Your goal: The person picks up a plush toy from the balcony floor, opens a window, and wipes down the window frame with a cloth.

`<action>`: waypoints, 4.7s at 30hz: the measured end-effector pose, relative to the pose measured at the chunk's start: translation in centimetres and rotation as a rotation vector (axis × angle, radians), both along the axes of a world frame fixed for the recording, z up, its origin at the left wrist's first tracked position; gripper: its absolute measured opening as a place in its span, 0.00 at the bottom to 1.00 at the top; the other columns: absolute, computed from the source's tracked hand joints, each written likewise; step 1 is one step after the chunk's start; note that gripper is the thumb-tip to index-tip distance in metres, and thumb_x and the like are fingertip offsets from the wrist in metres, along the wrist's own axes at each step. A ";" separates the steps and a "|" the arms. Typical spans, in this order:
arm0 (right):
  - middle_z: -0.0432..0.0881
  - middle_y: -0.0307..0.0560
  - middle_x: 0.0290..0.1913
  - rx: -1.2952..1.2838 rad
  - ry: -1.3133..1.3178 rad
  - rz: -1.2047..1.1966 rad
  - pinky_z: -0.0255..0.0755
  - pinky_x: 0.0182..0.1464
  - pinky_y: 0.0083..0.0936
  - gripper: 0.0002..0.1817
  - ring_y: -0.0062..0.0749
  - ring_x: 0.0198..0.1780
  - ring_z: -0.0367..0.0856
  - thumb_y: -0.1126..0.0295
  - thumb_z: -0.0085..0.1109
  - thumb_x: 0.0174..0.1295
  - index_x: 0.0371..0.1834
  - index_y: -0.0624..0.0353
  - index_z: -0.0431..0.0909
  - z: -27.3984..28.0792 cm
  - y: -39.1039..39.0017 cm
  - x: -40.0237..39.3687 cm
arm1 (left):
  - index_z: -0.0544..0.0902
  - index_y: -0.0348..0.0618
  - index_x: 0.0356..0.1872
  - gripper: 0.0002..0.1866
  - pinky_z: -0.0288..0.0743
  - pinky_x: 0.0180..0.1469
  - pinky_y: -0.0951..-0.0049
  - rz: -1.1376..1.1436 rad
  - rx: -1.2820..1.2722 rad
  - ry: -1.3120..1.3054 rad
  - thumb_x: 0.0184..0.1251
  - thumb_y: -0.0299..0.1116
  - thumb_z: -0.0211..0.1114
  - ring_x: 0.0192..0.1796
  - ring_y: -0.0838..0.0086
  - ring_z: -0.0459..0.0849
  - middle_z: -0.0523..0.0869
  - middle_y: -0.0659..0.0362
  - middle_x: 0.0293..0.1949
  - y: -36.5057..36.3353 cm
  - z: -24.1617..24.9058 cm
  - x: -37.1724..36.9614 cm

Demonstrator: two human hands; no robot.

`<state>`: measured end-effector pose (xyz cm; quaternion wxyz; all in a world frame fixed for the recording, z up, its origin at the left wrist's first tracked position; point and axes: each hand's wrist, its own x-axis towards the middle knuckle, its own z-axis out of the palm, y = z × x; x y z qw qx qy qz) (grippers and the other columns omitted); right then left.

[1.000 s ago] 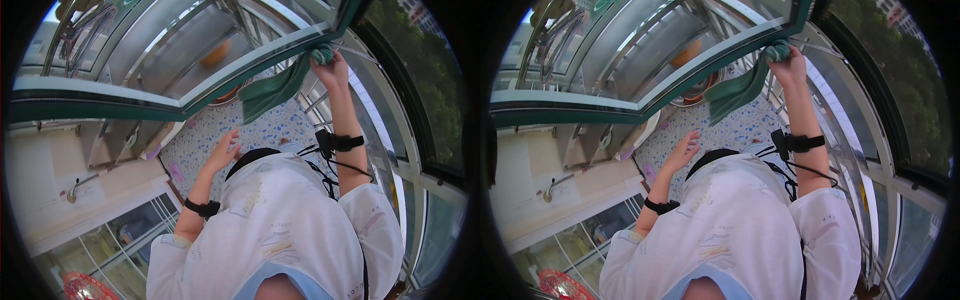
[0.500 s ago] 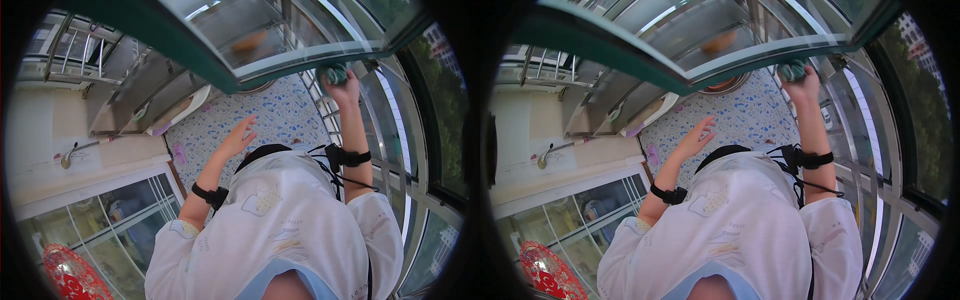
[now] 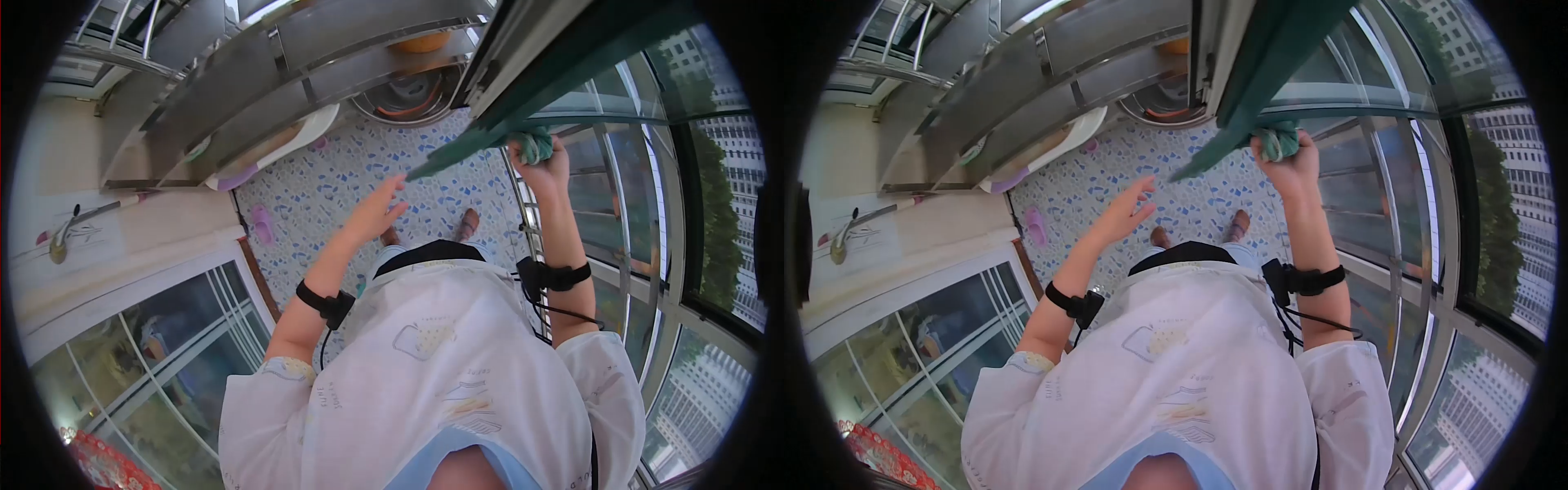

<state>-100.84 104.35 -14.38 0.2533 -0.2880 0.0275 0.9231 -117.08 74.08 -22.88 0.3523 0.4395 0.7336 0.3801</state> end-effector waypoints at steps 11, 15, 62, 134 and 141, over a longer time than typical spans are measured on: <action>0.79 0.55 0.53 -0.039 0.390 0.162 0.69 0.54 0.46 0.19 0.47 0.51 0.76 0.66 0.42 0.61 0.50 0.65 0.74 -1.8 -7.1 -2.9 | 0.62 0.48 0.71 0.31 0.78 0.50 0.65 0.001 -0.005 -0.137 0.69 0.33 0.63 0.55 0.63 0.78 0.77 0.53 0.59 -5.0 -1.7 -2.2; 0.78 0.51 0.45 -0.017 0.032 0.081 0.67 0.48 0.41 0.15 0.40 0.43 0.74 0.67 0.42 0.61 0.44 0.63 0.74 2.2 -9.5 -4.8 | 0.62 0.48 0.72 0.31 0.78 0.50 0.65 -0.012 0.023 -0.104 0.70 0.32 0.62 0.55 0.63 0.78 0.77 0.53 0.58 -5.8 -2.2 -2.9; 0.82 0.40 0.45 1.406 -0.951 0.537 0.73 0.56 0.27 0.09 0.25 0.52 0.78 0.62 0.53 0.73 0.47 0.53 0.75 -5.9 -8.6 0.5 | 0.75 0.37 0.51 0.18 0.72 0.52 0.59 0.120 0.341 -0.129 0.57 0.25 0.59 0.50 0.48 0.77 0.78 0.45 0.46 2.6 2.5 -1.7; 0.77 0.56 0.60 0.464 -0.185 0.050 0.71 0.58 0.43 0.19 0.46 0.59 0.77 0.65 0.40 0.74 0.61 0.65 0.69 0.3 -8.2 -2.2 | 0.75 0.35 0.49 0.17 0.73 0.48 0.62 0.165 0.301 -0.082 0.56 0.21 0.60 0.44 0.54 0.79 0.79 0.47 0.43 2.1 4.1 -2.3; 0.73 0.57 0.65 0.218 0.289 -0.061 0.62 0.69 0.46 0.22 0.51 0.65 0.72 0.62 0.39 0.75 0.63 0.67 0.66 -0.7 -6.2 -0.6 | 0.75 0.34 0.50 0.17 0.74 0.50 0.62 0.147 0.270 -0.095 0.57 0.21 0.59 0.46 0.53 0.80 0.80 0.47 0.45 1.2 4.5 -2.2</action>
